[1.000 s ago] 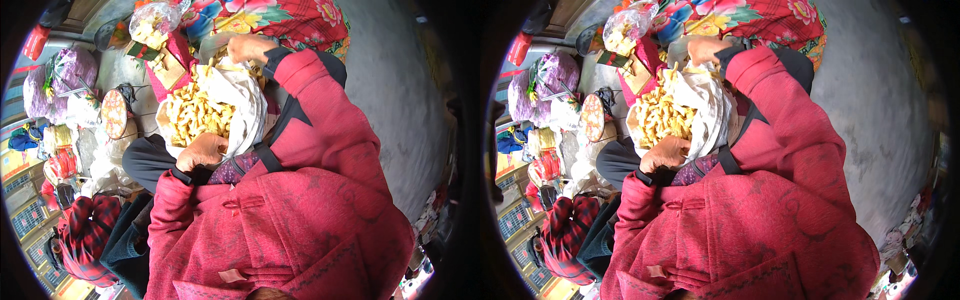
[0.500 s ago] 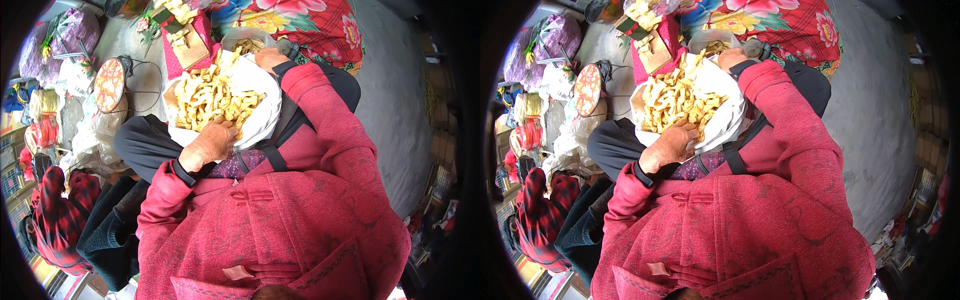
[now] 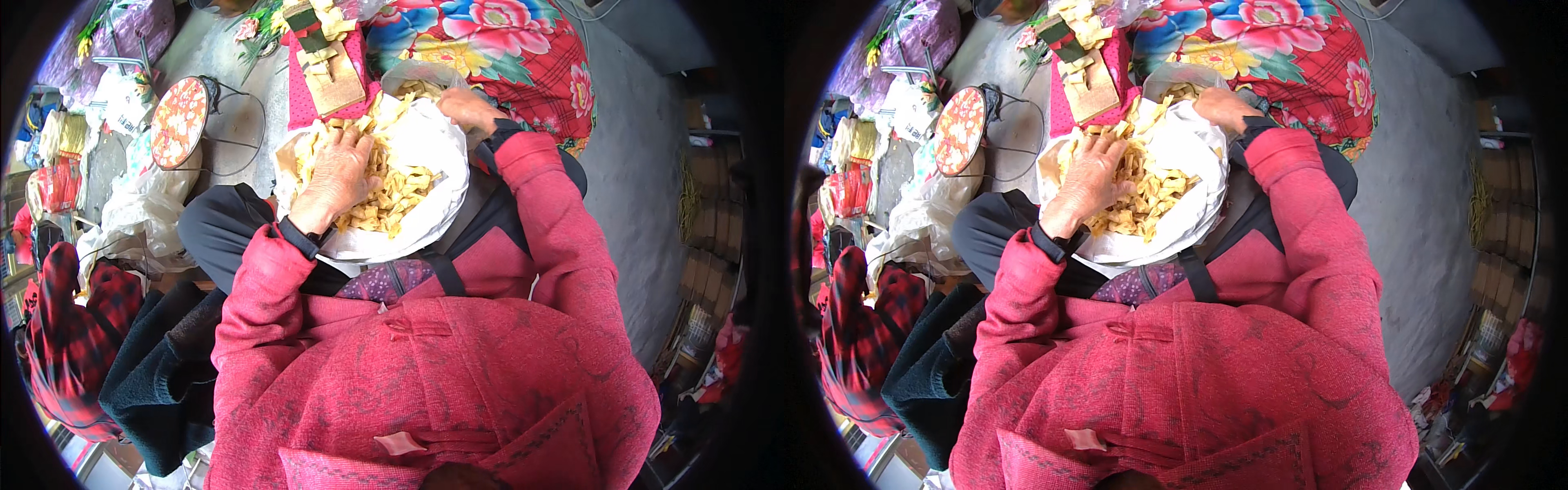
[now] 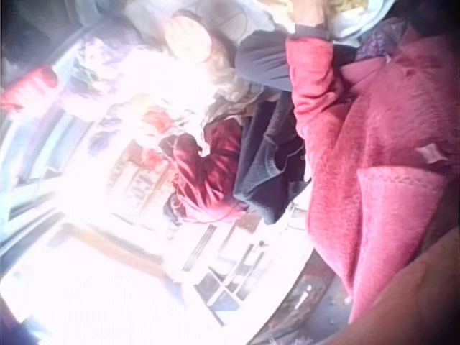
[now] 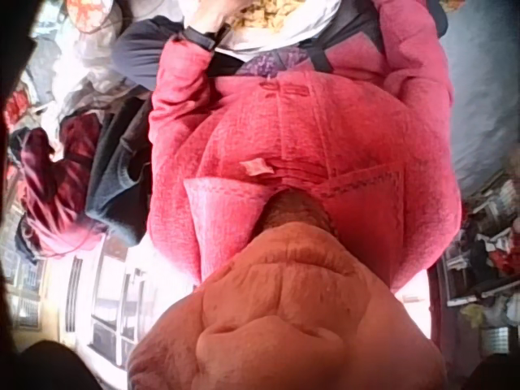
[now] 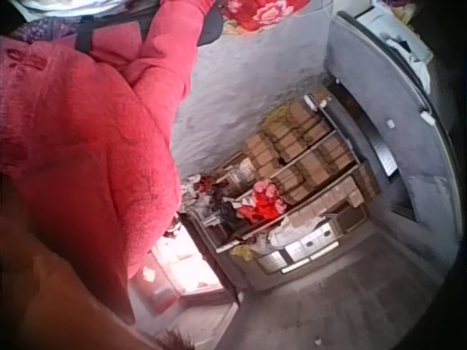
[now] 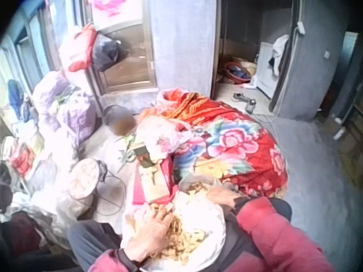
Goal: The person sits on the floor and uses a small knife to cut dried vegetable strips into smaller pieces, collecting them in a white cloth bag. The person repeatedly picks up strips, cuts them, and places the pieces into the bag.
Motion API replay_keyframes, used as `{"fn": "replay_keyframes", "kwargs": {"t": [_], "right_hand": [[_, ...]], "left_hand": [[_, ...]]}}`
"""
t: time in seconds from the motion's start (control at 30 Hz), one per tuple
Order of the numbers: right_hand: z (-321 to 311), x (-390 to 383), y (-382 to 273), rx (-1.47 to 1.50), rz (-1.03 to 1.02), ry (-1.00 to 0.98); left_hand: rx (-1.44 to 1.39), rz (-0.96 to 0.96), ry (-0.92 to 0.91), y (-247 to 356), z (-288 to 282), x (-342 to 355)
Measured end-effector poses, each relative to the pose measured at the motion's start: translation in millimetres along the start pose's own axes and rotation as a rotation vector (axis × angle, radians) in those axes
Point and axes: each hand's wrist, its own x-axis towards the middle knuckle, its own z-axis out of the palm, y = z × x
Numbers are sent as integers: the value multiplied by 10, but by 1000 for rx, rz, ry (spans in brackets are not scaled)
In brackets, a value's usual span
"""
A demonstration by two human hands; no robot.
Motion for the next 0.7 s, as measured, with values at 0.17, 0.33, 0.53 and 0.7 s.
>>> {"fn": "replay_keyframes", "kwargs": {"t": [0.17, 0.33, 0.53, 0.7], "right_hand": [[-142, -156, -32, 702, 161, 112], [21, -242, -369, 367, 102, 21], [264, -195, -453, 291, 80, -47], [287, -226, -481, 378, 44, 73]], "left_hand": [[-115, -29, -325, 52, 247, -31], [-146, -13, -487, 37, 413, -130], [-87, 80, -450, 40, 478, -181], [-357, 90, -17, 89, 226, -347]]}}
